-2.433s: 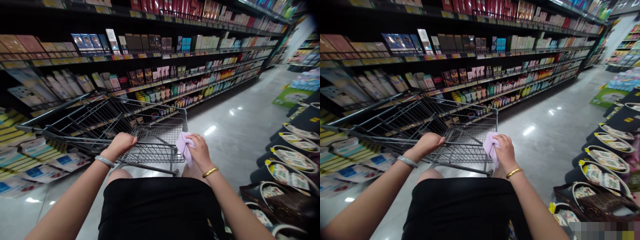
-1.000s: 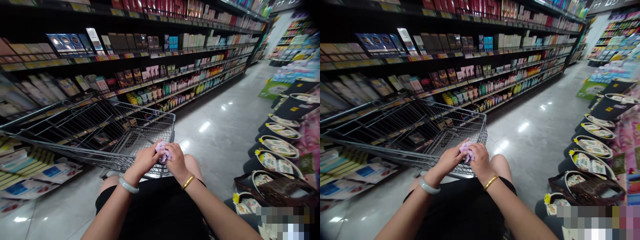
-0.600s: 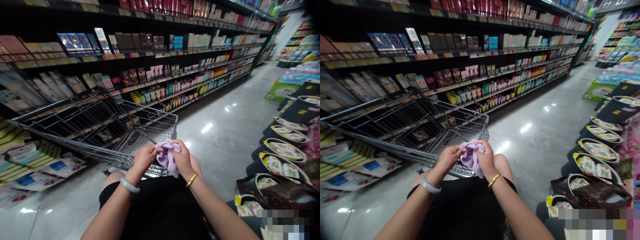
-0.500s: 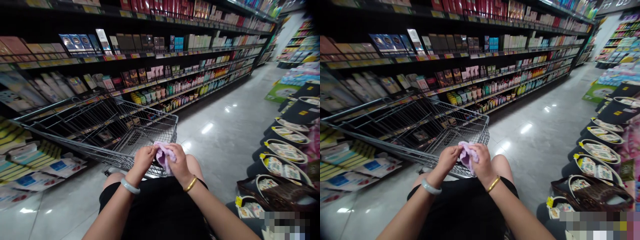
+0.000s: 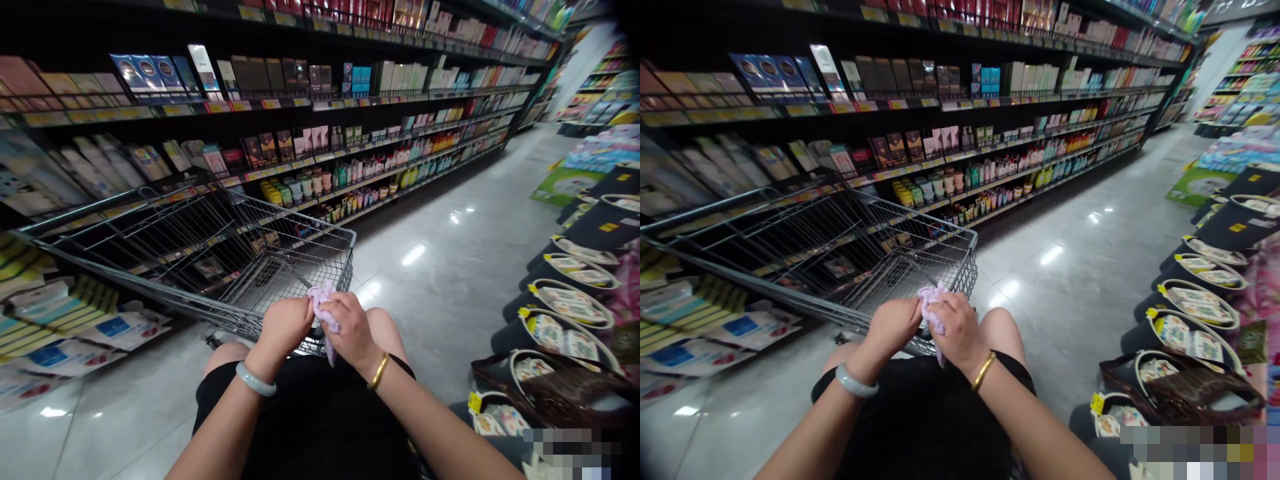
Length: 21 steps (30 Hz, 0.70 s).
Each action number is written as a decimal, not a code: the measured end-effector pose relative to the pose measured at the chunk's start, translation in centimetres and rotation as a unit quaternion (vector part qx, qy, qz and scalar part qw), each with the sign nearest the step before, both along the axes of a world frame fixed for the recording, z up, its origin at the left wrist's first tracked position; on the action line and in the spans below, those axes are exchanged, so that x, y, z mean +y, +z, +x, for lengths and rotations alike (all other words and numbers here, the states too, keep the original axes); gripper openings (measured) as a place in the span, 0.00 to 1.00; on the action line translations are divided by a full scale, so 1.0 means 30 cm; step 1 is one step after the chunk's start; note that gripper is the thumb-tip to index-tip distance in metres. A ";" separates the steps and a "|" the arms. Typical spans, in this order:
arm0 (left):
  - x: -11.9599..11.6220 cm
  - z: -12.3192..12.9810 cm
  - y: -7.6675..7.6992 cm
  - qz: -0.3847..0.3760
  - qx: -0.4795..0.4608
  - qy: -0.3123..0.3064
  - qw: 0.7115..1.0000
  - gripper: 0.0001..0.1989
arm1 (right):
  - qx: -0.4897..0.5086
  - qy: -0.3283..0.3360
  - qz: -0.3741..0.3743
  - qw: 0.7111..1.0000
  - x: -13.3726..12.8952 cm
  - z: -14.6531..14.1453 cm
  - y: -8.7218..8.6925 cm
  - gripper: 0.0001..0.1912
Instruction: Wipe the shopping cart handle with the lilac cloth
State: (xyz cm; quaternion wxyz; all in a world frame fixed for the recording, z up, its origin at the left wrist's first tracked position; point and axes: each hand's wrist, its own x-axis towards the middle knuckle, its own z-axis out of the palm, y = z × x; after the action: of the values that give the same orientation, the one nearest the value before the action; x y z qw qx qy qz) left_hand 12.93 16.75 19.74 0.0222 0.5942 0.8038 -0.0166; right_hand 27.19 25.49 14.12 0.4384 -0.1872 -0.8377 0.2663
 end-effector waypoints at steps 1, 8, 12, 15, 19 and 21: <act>-0.004 -0.003 0.002 -0.001 0.000 -0.007 1.000 0.32 | -0.004 0.005 0.005 1.000 0.001 -0.006 -0.006 0.11; -0.011 -0.011 0.023 -0.013 -0.042 -0.005 0.999 0.35 | 0.006 -0.135 -0.041 0.990 0.199 -0.069 0.013 0.08; -0.010 -0.015 0.019 -0.024 -0.035 0.000 0.999 0.34 | -0.043 -0.012 0.011 0.999 0.130 -0.067 0.048 0.09; -0.011 -0.017 0.014 -0.023 -0.037 -0.001 0.999 0.34 | -0.031 -0.046 -0.019 0.998 0.135 -0.072 -0.005 0.10; -0.010 -0.015 0.017 -0.028 -0.037 0.005 0.999 0.35 | 0.044 -0.214 -0.184 0.958 0.197 -0.124 -0.163 0.15; -0.010 -0.013 0.020 -0.029 -0.040 0.004 0.999 0.34 | 0.073 -0.234 -0.283 0.928 0.176 -0.145 -0.238 0.19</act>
State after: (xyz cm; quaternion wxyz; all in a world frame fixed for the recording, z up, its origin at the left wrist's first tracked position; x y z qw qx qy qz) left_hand 12.54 16.46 20.35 0.0716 0.5900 0.8041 -0.0155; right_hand 22.84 30.78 6.99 0.4770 -0.4738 -0.6261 0.3949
